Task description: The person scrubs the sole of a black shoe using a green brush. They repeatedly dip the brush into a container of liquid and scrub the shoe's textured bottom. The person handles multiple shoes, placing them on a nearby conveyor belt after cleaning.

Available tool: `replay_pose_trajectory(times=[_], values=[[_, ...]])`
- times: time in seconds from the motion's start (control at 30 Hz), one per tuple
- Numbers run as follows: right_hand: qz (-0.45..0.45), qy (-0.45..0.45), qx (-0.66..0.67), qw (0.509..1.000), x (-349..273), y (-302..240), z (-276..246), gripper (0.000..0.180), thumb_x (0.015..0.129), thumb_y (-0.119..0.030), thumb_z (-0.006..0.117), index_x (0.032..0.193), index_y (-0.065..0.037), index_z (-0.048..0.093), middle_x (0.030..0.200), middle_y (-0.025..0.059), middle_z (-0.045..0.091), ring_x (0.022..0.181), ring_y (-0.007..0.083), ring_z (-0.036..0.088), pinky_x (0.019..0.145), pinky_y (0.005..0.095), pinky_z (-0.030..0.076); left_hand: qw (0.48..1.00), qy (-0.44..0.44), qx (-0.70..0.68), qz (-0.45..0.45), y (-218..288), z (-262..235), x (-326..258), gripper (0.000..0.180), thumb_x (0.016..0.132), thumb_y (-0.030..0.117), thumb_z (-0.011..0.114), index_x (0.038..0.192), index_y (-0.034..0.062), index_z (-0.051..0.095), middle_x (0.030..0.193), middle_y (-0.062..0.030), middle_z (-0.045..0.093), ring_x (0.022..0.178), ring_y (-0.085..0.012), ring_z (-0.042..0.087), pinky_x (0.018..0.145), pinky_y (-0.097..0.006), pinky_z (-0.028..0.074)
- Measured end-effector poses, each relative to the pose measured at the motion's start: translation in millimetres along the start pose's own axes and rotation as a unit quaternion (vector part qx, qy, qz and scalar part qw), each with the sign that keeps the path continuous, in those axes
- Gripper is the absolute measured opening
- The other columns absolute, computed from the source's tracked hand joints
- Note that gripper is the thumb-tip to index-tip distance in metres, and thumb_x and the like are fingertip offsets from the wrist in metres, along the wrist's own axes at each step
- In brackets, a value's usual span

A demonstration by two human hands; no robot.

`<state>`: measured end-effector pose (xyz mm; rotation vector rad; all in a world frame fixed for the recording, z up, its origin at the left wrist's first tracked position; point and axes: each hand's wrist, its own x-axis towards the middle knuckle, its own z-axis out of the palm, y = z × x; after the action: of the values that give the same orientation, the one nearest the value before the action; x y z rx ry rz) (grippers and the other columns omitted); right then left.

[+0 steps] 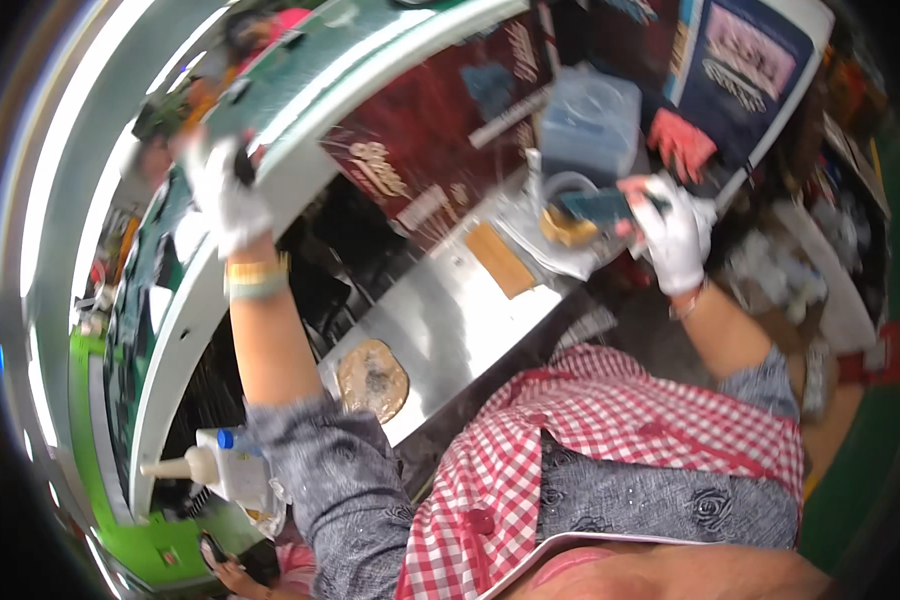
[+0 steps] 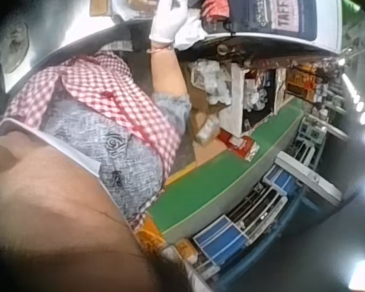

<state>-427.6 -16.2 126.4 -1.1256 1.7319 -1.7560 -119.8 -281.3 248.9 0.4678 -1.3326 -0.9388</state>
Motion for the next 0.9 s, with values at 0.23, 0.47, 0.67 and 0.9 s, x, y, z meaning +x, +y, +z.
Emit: replay_pose_trajectory(times=[0.23,0.47,0.67,0.9], values=[[0.0,-0.091,0.007,0.996,45.7,44.5,-3.2,0.028,0.087,-0.027,0.061,0.097,-0.001,0.063,0.081,0.0022,0.062,0.06,0.0076,0.058,0.054,0.0208,0.046,0.994,-0.03,-0.03,-0.096,1.9,16.6,-218.5,0.077,0.075,0.015,0.066,0.138,0.0004,0.025,0.123,-0.0125,0.044,0.104,-0.0196,0.047,0.088,-0.032,0.041],[0.083,-0.111,-0.065,0.988,56.7,65.0,-1.7,0.028,0.086,-0.026,0.063,0.099,-0.001,0.063,0.083,0.0015,0.062,0.059,0.0068,0.057,0.055,0.0199,0.045,0.856,0.015,-0.288,-0.429,-38.0,17.1,-289.4,0.053,0.078,0.016,0.057,0.127,0.0046,0.042,0.108,-0.0146,0.059,0.091,-0.026,0.062,0.075,-0.036,0.054],[0.076,-0.118,-0.08,0.987,57.3,71.8,-5.0,0.026,0.089,-0.03,0.057,0.097,-0.006,0.065,0.084,0.0003,0.063,0.059,0.0043,0.057,0.051,0.0176,0.038,0.8,0.055,-0.35,-0.485,-40.0,30.6,-301.9,0.049,0.083,0.024,0.055,0.127,0.0039,0.043,0.117,-0.0171,0.055,0.109,-0.0327,0.054,0.08,-0.04,0.052],[0.102,-0.131,-0.019,0.986,58.8,72.1,-2.8,0.026,0.088,-0.022,0.061,0.101,0.0,0.063,0.091,0.0025,0.064,0.06,0.0068,0.057,0.055,0.0178,0.045,0.786,0.046,-0.366,-0.497,-59.8,19.0,-306.3,0.049,0.09,0.035,0.044,0.124,-0.0004,0.046,0.12,-0.0213,0.053,0.11,-0.0341,0.054,0.083,-0.042,0.05]])
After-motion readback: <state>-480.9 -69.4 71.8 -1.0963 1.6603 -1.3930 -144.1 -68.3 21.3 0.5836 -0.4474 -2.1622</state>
